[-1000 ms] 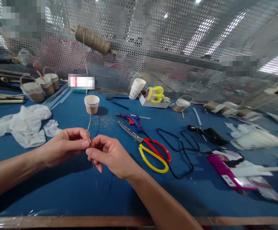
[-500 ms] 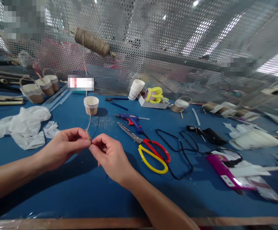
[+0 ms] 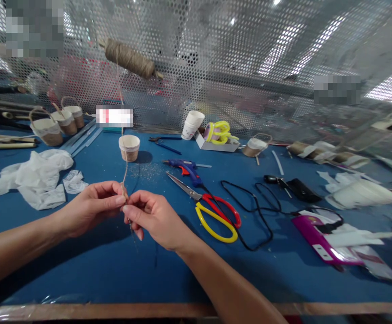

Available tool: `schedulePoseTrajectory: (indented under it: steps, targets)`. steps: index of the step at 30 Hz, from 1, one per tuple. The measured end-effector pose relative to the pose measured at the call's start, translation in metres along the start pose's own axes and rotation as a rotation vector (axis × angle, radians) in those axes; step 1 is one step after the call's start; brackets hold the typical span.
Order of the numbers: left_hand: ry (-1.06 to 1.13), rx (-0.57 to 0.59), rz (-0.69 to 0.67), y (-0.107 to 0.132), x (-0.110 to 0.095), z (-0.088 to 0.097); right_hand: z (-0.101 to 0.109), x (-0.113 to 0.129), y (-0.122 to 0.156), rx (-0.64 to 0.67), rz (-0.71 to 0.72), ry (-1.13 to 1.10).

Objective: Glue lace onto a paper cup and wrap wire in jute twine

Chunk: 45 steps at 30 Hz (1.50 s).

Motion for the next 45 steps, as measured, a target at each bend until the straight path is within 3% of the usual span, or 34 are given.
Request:
schedulePoseTrajectory:
  steps: [9,12,15,19,23,35,45]
  targets:
    - [0.042,-0.143,-0.010,-0.004,0.007,0.013,0.012,0.009,0.003,-0.179,0.133,0.395]
    - [0.035,-0.142,-0.002,-0.003,0.006,0.013,0.012,0.011,0.003,-0.173,0.147,0.411]
    - [0.014,-0.058,0.036,-0.002,0.005,0.005,0.016,0.009,0.001,-0.147,0.109,0.290]
    - [-0.007,0.171,0.142,0.002,0.013,-0.015,0.032,0.012,-0.002,-0.224,0.132,0.082]
    - [-0.021,0.311,0.216,0.007,0.024,-0.029,0.024,0.002,-0.004,-0.162,0.079,-0.086]
    - [-0.016,0.206,0.236,0.006,0.026,-0.018,0.017,0.002,-0.002,-0.130,0.088,-0.056]
    - [-0.041,0.189,0.260,0.006,0.028,-0.017,0.019,0.014,-0.002,-0.124,0.136,0.159]
Point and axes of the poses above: each hand's wrist, its own y-axis away from the middle knuckle, its own z-axis out of the back of the hand, x = y × z, the point moved 10 cm from there along -y, towards the middle knuckle, and after that the axes turned 12 degrees about z, right-handed, at the moved point
